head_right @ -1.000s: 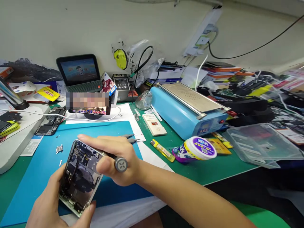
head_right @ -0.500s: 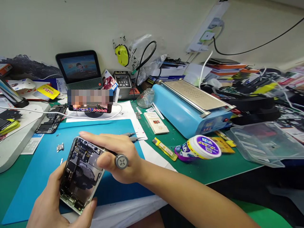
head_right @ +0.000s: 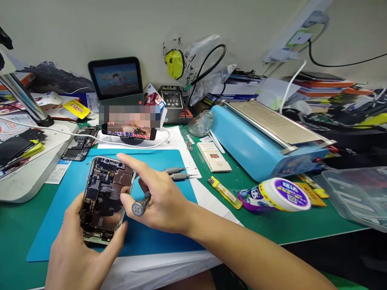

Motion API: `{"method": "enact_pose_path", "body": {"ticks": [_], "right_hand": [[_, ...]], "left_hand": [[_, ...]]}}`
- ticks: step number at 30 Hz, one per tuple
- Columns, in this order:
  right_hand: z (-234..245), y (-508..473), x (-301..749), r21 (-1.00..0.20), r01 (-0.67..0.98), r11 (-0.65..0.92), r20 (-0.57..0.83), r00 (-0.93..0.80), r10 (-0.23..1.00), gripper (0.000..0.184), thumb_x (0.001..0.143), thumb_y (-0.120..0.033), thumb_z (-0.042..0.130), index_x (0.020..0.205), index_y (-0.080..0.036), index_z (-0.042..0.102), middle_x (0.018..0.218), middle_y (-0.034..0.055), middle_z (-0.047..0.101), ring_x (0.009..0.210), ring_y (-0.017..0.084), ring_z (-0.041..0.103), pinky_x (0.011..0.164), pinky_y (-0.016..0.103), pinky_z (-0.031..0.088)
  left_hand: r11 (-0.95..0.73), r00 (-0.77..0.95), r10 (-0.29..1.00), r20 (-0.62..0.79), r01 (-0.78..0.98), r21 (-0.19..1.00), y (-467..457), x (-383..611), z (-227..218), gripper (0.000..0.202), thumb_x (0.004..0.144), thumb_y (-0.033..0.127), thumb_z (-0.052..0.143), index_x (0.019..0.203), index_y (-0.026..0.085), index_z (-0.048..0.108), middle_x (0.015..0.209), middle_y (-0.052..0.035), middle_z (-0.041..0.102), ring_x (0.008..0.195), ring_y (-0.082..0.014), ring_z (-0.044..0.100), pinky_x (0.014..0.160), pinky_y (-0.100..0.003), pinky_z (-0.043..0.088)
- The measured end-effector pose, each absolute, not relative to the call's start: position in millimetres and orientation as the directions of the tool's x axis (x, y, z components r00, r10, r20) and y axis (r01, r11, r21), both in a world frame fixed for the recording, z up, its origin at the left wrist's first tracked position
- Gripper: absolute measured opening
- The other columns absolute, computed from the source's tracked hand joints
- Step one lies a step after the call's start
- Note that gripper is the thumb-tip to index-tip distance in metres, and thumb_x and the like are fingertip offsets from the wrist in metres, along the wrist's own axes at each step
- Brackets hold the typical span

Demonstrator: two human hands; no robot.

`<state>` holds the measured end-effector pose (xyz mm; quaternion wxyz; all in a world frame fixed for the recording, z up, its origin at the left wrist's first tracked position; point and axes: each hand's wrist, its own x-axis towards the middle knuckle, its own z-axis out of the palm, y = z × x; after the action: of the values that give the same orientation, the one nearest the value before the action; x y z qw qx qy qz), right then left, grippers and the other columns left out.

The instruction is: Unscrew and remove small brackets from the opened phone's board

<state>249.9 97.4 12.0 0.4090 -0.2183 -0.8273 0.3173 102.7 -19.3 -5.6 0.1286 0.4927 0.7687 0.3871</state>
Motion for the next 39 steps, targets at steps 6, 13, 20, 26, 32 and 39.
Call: {"method": "enact_pose_path", "body": {"ticks": [6,13,20,26,32,39], "right_hand": [[5.6,96.7,247.1,-0.727,0.176,0.664,0.505,-0.519,0.69,0.057,0.09,-0.015,0.061,0.145,-0.019,0.045,0.085,-0.0002,0.067,0.054,0.008,0.046,0.046,0.023,0.039],[5.5,97.9,252.5,-0.732,0.191,0.654,0.492,-0.515,0.702,0.051,0.093,-0.019,0.058,0.143,-0.022,0.05,0.067,-0.0055,0.055,0.055,0.011,0.051,0.055,0.025,0.045],[6.0,97.7,249.4,-0.739,0.187,0.647,0.486,-0.516,0.705,0.054,0.091,-0.02,0.063,0.142,-0.024,0.047,0.076,-0.003,0.062,0.056,0.011,0.049,0.052,0.024,0.043],[3.8,97.4,245.3,-0.735,0.207,0.645,0.507,-0.463,0.727,0.044,0.093,-0.023,0.066,0.133,-0.026,0.049,0.087,-0.0005,0.069,0.06,0.011,0.055,0.052,0.025,0.043],[4.7,97.4,247.9,-0.712,0.2,0.673,0.517,-0.498,0.696,0.05,0.09,-0.015,0.063,0.137,-0.025,0.047,0.084,-0.0016,0.069,0.056,0.009,0.051,0.05,0.024,0.04],[7.8,97.2,248.1,-0.707,0.184,0.683,0.533,-0.497,0.685,0.051,0.087,-0.015,0.062,0.135,-0.022,0.048,0.078,-0.0039,0.064,0.051,0.008,0.043,0.046,0.022,0.038]], "left_hand": [[0.189,-0.454,0.865,0.216,0.692,0.696,-19.8,102.4,-7.1,0.069,0.084,0.051,0.068,0.143,0.026,0.045,0.115,-0.0073,0.073,0.095,-0.0295,0.074,0.08,-0.042,0.059],[0.163,-0.419,0.876,0.237,0.721,0.673,-19.3,101.3,-7.7,0.068,0.084,0.047,0.069,0.144,0.027,0.044,0.118,-0.0077,0.071,0.096,-0.0296,0.074,0.077,-0.041,0.06],[0.108,-0.383,0.873,0.302,0.755,0.647,-19.7,99.1,-13.3,0.069,0.085,0.047,0.069,0.145,0.027,0.042,0.113,-0.0076,0.072,0.093,-0.0291,0.074,0.075,-0.042,0.061],[0.084,-0.344,0.866,0.364,0.816,0.572,-19.5,99.2,-17.7,0.068,0.087,0.047,0.067,0.146,0.026,0.039,0.121,-0.0104,0.07,0.1,-0.0312,0.074,0.075,-0.043,0.062],[0.092,-0.348,0.871,0.347,0.809,0.58,-19.6,99.2,-18.3,0.068,0.087,0.046,0.067,0.146,0.026,0.04,0.118,-0.0092,0.072,0.097,-0.0304,0.074,0.073,-0.042,0.062],[0.097,-0.356,0.876,0.324,0.79,0.605,-20.2,99.0,-17.4,0.068,0.087,0.047,0.067,0.146,0.027,0.039,0.119,-0.0101,0.072,0.099,-0.0318,0.075,0.074,-0.044,0.061]]}}
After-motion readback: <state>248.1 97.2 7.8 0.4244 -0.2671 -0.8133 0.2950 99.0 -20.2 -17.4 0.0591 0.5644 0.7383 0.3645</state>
